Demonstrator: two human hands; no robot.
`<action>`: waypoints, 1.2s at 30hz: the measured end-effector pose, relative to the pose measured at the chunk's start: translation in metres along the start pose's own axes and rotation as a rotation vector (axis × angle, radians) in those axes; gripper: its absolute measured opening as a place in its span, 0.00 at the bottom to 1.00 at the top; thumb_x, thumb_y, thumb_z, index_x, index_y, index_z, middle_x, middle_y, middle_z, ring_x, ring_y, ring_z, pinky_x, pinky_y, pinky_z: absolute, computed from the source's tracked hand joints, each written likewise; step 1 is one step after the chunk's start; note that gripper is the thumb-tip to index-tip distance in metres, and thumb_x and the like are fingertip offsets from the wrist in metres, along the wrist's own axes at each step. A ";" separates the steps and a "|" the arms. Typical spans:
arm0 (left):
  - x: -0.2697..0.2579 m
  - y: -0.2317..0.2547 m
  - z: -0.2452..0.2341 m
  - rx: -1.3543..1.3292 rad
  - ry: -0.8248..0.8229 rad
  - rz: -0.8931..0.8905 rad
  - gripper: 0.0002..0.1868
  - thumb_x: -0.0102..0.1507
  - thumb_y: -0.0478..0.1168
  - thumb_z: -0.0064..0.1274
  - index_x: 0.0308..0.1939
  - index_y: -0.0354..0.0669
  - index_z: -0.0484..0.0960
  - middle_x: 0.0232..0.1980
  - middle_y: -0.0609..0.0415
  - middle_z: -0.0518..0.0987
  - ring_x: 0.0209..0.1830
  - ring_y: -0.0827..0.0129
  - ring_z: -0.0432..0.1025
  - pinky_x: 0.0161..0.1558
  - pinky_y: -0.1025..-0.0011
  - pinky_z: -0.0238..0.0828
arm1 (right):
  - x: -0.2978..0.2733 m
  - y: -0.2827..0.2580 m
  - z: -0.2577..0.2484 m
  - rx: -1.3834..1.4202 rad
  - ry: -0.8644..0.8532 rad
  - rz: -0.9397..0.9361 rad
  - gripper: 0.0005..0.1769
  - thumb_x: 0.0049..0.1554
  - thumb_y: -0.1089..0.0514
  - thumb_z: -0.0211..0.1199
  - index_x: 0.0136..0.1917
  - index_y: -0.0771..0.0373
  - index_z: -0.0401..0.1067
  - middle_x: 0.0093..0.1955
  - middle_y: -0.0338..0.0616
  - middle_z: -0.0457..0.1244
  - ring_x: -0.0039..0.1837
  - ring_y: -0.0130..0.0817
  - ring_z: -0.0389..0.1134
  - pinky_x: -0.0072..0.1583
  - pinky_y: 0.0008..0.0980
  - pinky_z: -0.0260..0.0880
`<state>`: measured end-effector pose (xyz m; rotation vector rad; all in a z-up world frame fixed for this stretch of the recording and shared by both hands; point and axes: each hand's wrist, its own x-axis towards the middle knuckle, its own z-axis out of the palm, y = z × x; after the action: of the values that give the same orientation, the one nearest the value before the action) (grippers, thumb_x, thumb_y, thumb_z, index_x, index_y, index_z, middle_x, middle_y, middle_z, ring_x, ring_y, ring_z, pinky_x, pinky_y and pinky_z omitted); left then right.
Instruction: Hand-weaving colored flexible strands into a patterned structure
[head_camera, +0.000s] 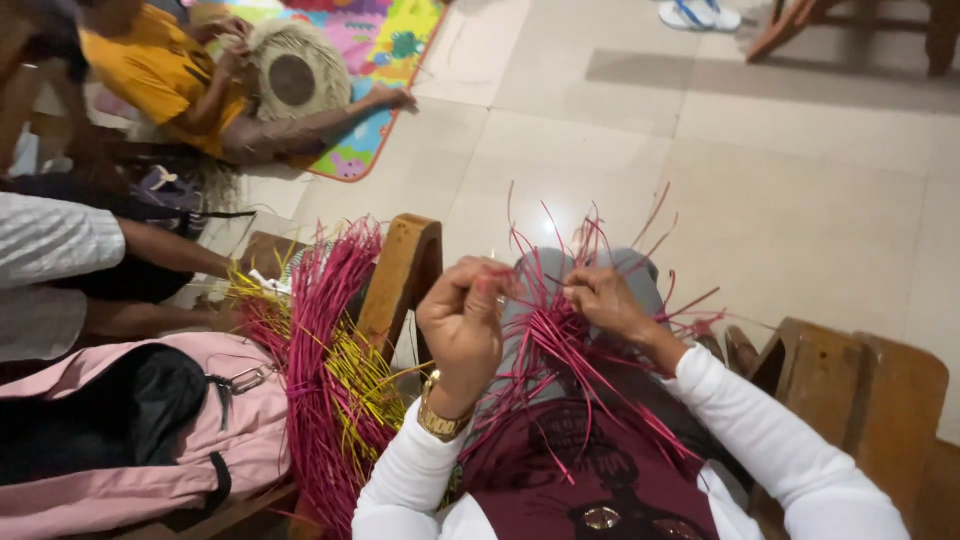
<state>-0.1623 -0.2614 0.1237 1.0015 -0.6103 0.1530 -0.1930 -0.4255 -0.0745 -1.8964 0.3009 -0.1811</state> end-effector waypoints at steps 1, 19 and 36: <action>-0.002 0.005 -0.001 0.034 -0.025 0.003 0.12 0.65 0.36 0.48 0.28 0.32 0.73 0.24 0.42 0.71 0.25 0.60 0.68 0.33 0.69 0.67 | 0.000 0.001 0.000 -0.040 -0.003 -0.017 0.06 0.52 0.59 0.60 0.37 0.57 0.77 0.24 0.43 0.65 0.33 0.40 0.69 0.41 0.37 0.68; 0.016 0.005 -0.066 1.333 -0.469 0.701 0.11 0.63 0.40 0.50 0.25 0.45 0.73 0.17 0.58 0.62 0.14 0.65 0.62 0.19 0.73 0.61 | 0.036 0.050 -0.092 -0.104 0.150 -0.077 0.08 0.55 0.63 0.59 0.45 0.63 0.78 0.32 0.54 0.67 0.39 0.46 0.69 0.48 0.42 0.67; -0.050 -0.139 -0.124 0.843 -0.554 -0.845 0.03 0.57 0.36 0.59 0.30 0.41 0.86 0.32 0.58 0.83 0.33 0.77 0.74 0.40 0.77 0.69 | -0.018 -0.012 -0.021 -0.401 0.090 -0.546 0.10 0.51 0.71 0.64 0.30 0.65 0.69 0.27 0.42 0.59 0.32 0.34 0.55 0.40 0.35 0.59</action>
<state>-0.0985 -0.2269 -0.0548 2.0747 -0.5693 -0.6948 -0.2141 -0.4351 -0.0558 -2.3397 -0.1431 -0.6104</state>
